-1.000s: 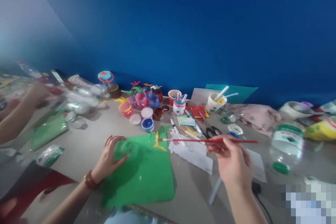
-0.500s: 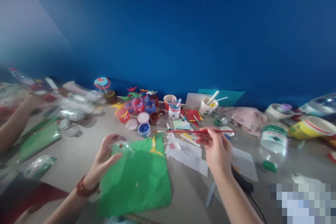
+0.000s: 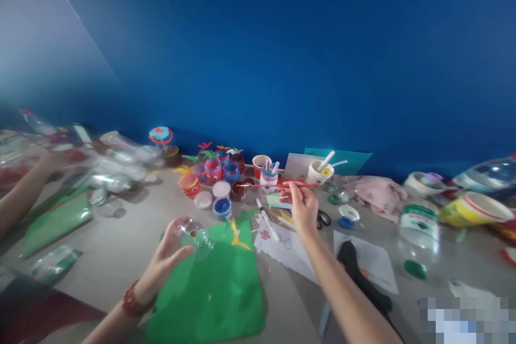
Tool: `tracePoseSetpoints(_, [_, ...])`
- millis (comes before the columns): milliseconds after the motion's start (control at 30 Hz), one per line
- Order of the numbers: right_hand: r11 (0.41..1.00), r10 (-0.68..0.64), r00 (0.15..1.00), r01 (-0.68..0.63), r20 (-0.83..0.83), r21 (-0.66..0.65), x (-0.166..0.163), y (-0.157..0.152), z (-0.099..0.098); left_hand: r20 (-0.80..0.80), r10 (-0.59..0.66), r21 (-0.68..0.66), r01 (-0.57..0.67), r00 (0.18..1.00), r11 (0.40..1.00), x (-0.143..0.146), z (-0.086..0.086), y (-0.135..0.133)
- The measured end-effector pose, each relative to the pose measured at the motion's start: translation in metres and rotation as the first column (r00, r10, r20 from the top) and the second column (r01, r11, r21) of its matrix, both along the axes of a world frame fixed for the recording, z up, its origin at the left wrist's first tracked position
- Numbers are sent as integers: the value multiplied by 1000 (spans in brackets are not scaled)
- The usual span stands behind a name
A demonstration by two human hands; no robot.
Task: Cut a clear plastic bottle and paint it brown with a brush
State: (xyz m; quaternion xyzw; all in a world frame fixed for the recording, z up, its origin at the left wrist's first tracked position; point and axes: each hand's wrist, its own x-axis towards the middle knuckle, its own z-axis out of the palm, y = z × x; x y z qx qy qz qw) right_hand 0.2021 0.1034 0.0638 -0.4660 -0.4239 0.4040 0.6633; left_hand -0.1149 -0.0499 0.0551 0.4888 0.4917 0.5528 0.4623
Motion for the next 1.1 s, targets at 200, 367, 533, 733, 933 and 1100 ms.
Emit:
tracePoseSetpoints(200, [1000,8,995,-8,95,-4,0,-3,-14,-4,8,6,-8,1000,1000,3,2,2])
tracePoseSetpoints(367, [1000,8,993,-8,116,3,5,-6,-16,6,25,-4,-25,1000,1000,6,4,3])
tracePoseSetpoints(533, [1000,-2,992,1,126,6,7,-10,-15,-16,13,6,-13,1000,1000,8,1,4])
tracePoseSetpoints(733, [1000,-11,995,12,101,-5,9,-12,-15,15,3,-44,-3,1000,999,10,-1,7])
tracePoseSetpoints(933, [999,-5,1000,6,24,-32,9,-13,-12,104,-16,-105,26,994,994,16,-3,10])
tracePoseSetpoints(1100, [995,-30,994,21,-102,-94,11,-13,-13,300,-29,-203,93,953,975,32,-5,15])
